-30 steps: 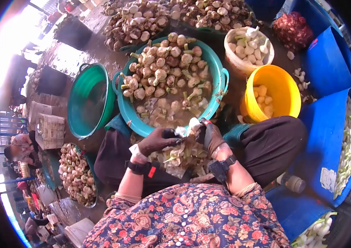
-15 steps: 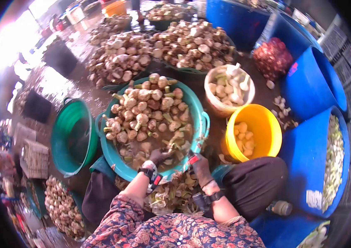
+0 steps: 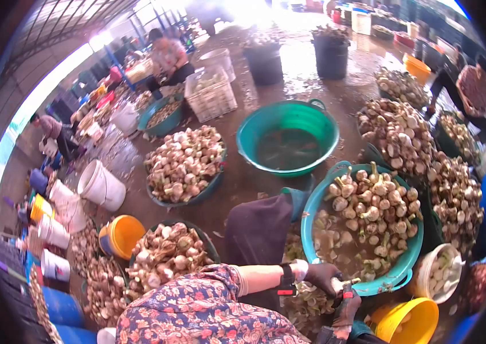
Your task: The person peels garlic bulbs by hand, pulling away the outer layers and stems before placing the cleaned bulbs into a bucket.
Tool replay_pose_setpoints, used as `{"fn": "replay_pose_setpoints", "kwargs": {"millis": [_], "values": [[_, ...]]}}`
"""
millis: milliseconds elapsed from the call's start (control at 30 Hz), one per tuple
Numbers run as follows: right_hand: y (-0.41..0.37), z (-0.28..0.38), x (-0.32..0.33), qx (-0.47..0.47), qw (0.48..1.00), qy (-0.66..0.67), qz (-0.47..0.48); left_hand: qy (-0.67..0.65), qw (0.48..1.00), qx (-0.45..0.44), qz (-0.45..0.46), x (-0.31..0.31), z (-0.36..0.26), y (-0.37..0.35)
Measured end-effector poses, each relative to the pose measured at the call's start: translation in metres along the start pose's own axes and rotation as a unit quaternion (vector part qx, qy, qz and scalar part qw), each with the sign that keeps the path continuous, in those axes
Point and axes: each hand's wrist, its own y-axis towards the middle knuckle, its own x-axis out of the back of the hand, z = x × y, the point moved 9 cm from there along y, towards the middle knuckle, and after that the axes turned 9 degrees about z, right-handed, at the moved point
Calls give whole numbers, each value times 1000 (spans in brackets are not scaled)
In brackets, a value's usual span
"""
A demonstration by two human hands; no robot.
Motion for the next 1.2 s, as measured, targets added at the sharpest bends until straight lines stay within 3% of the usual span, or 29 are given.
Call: {"fn": "replay_pose_setpoints", "kwargs": {"millis": [100, 133, 200, 233, 267, 300, 333, 367, 400, 467, 500, 533, 600, 633, 667, 733, 800, 867, 900, 933, 1000, 1033, 1067, 1100, 1167, 1200], "values": [[-3, -7, -26, 13, 988, 116, 97, -278, 958, 26, 67, -3, 26, -17], [-7, 11, -24, 166, 978, -104, 72, -337, 939, -19, 67, -2, 21, -21], [-12, 15, -32, 218, 962, -152, 55, -357, 934, -34, -9, -4, 30, -18], [-8, -1, -33, 113, 991, 13, 64, -364, 929, -43, -46, -5, 33, -17], [0, -20, -36, 34, 987, 115, 107, -394, 911, -67, -108, -5, 23, -23], [4, -38, -41, -56, 964, 224, 130, -329, 920, -127, -170, -5, 30, -13], [5, -56, -45, -146, 928, 315, 134, -256, 951, -101, -138, -11, 25, -14], [3, -50, -53, -121, 928, 317, 152, -181, 975, -72, -104, -20, 16, -18], [1, -44, -61, -96, 927, 320, 170, -207, 966, -73, -134, -15, 7, -28], [-4, -26, -69, -38, 922, 328, 200, -59, 961, -92, -254, 6, -2, -43], [-5, -11, -66, 23, 973, 32, 227, 15, 945, -99, -310, 15, -9, -54], [-9, 3, -65, 79, 930, -270, 235, 22, 965, -63, -255, 18, -28, -68], [-8, 3, -66, 76, 879, -407, 234, 97, 986, 10, -138, 3, -17, -53], [-6, -7, -61, 21, 937, -257, 236, 134, 987, 45, -76, -6, -8, -47], [-4, -19, -57, -33, 968, -99, 229, 139, 980, 8, -144, -4, -4, -46], [2, -40, -48, -117, 967, 90, 207, 57, 979, 23, -192, -3, 5, -52], [9, -58, -30, -178, 955, 146, 187, -15, 979, 60, -196, -5, 18, -49], [4, -7, -38, 47, 974, -77, 209, -207, 954, 102, -191, -16, 53, -39], [-8, 22, -54, 160, 945, -188, 212, -274, 933, 106, -206, -21, 77, -30], [-22, 26, -60, 67, 974, -9, 216, -348, 919, 82, -166, -25, 80, -27], [-41, 48, -70, 96, 961, 118, 231, -365, 924, -67, -96, -25, 57, -28], [-45, 54, -71, 111, 948, 182, 238, -163, 969, -136, -124, -17, 38, -35], [-45, 54, -67, 124, 943, 178, 253, 41, 963, -188, -190, -11, 20, -47], [-46, 55, -66, 136, 940, 162, 266, 69, 956, -186, -218, -10, 18, -52], [-33, 46, -55, 141, 960, 85, 226, 17, 958, -183, -218, -9, 22, -51], [-39, 51, -52, 177, 965, -49, 188, -30, 969, -156, -188, -10, 29, -48]]}}
